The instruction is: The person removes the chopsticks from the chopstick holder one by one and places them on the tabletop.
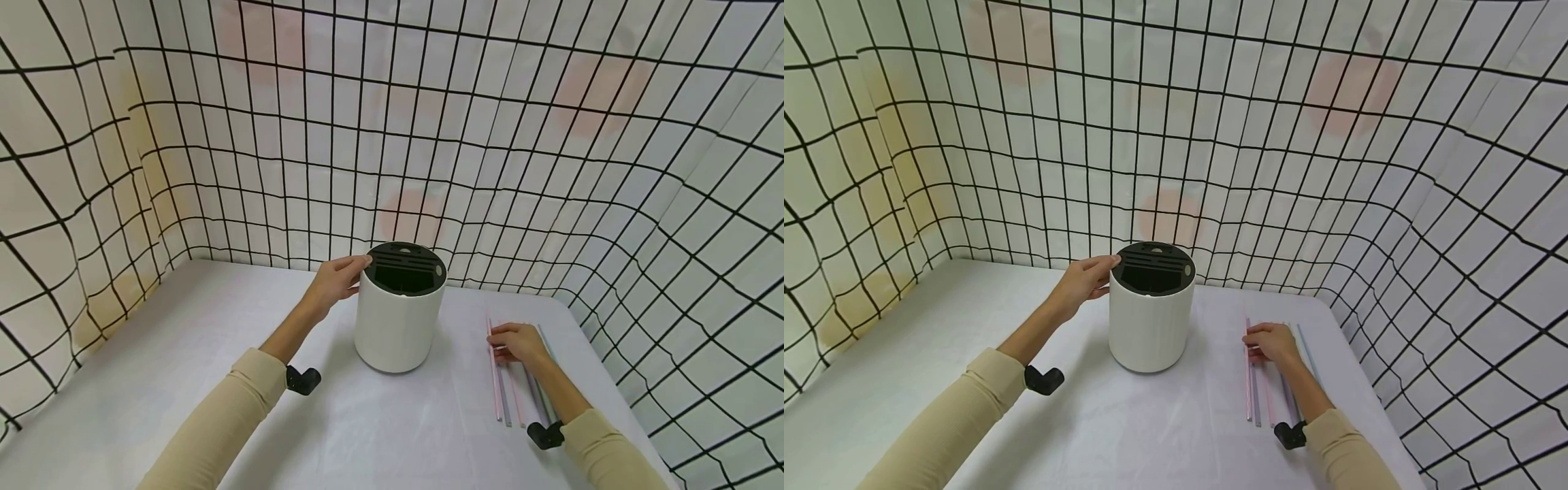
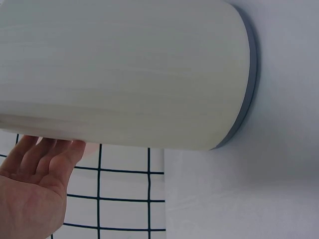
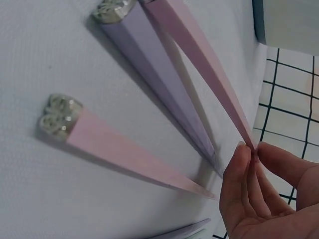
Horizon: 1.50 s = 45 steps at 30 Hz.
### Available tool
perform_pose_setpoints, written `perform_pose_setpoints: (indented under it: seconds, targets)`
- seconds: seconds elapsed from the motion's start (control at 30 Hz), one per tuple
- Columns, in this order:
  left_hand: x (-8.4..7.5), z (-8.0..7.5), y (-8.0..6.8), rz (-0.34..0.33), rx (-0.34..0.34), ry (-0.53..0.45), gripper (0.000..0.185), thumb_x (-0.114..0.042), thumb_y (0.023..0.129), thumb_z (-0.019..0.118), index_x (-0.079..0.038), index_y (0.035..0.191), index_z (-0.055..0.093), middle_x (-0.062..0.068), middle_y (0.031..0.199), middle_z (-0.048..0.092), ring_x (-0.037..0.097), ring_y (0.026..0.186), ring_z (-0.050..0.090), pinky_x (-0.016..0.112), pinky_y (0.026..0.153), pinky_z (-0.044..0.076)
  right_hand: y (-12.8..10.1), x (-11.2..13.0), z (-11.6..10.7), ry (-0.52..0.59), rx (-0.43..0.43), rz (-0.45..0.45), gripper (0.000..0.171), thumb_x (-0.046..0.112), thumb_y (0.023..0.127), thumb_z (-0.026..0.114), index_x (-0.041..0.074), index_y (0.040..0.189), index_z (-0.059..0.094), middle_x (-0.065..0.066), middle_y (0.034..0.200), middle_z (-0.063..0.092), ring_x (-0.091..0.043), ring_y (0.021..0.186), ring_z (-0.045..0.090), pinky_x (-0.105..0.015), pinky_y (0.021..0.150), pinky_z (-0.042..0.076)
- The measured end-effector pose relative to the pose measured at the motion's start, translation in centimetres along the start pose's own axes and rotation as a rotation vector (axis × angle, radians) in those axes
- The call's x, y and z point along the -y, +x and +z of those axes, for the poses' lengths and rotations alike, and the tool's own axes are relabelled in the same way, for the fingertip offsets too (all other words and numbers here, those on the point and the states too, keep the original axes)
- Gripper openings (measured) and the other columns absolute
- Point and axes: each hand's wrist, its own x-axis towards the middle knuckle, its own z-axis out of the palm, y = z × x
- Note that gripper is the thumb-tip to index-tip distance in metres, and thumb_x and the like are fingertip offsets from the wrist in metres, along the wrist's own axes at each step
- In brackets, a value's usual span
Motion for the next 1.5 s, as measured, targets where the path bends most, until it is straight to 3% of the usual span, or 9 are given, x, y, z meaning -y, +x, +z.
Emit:
perform_pose_setpoints:
  seconds: [0.87, 1.03, 1.23, 1.5]
  targets:
    - [-0.1, 0.7, 0.1, -0.003, 0.019, 0.019, 0.05, -0.046, 0.099, 0.063, -0.013, 0.137, 0.064, 0.003, 0.146, 0.059, 0.021, 0.136, 0.056, 0.04, 0.106, 0.053, -0.5, -1.4, -0.9, -0.044, -0.053, -0.05, 0.033, 0.005, 0.092, 0.069, -0.015, 0.118, 0.065, -0.005, 0.077, 0.071, -0.011, 0.063, 0.065, -0.023, 0.058, 0.06]
    - [-0.9, 0.6, 0.0, -0.017, 0.049, 0.096, 0.052, -0.044, 0.101, 0.061, -0.01, 0.141, 0.061, 0.007, 0.147, 0.058, 0.026, 0.136, 0.055, 0.043, 0.106, 0.053, -1.1, -1.3, -1.2, -0.056, -0.061, -0.058, 0.033, 0.008, 0.092, 0.071, -0.013, 0.117, 0.066, -0.009, 0.083, 0.072, -0.012, 0.066, 0.067, -0.025, 0.059, 0.061]
    - [-2.5, 0.1, -0.3, -0.098, 0.114, 0.184, 0.059, -0.047, 0.101, 0.061, -0.009, 0.146, 0.054, 0.009, 0.149, 0.056, 0.031, 0.136, 0.055, 0.043, 0.106, 0.054, -2.2, -0.6, -1.4, -0.13, -0.068, -0.081, 0.035, 0.013, 0.094, 0.071, -0.011, 0.119, 0.067, -0.013, 0.09, 0.073, -0.012, 0.067, 0.068, -0.026, 0.061, 0.062]
    - [-3.9, -0.9, -0.8, -0.153, 0.117, 0.278, 0.058, -0.047, 0.102, 0.058, -0.013, 0.149, 0.052, 0.009, 0.148, 0.056, 0.031, 0.133, 0.058, 0.04, 0.102, 0.057, -3.1, 1.8, -1.4, -0.241, -0.074, -0.167, 0.034, 0.014, 0.093, 0.071, -0.008, 0.119, 0.067, -0.024, 0.092, 0.073, -0.02, 0.064, 0.071, -0.031, 0.06, 0.063]
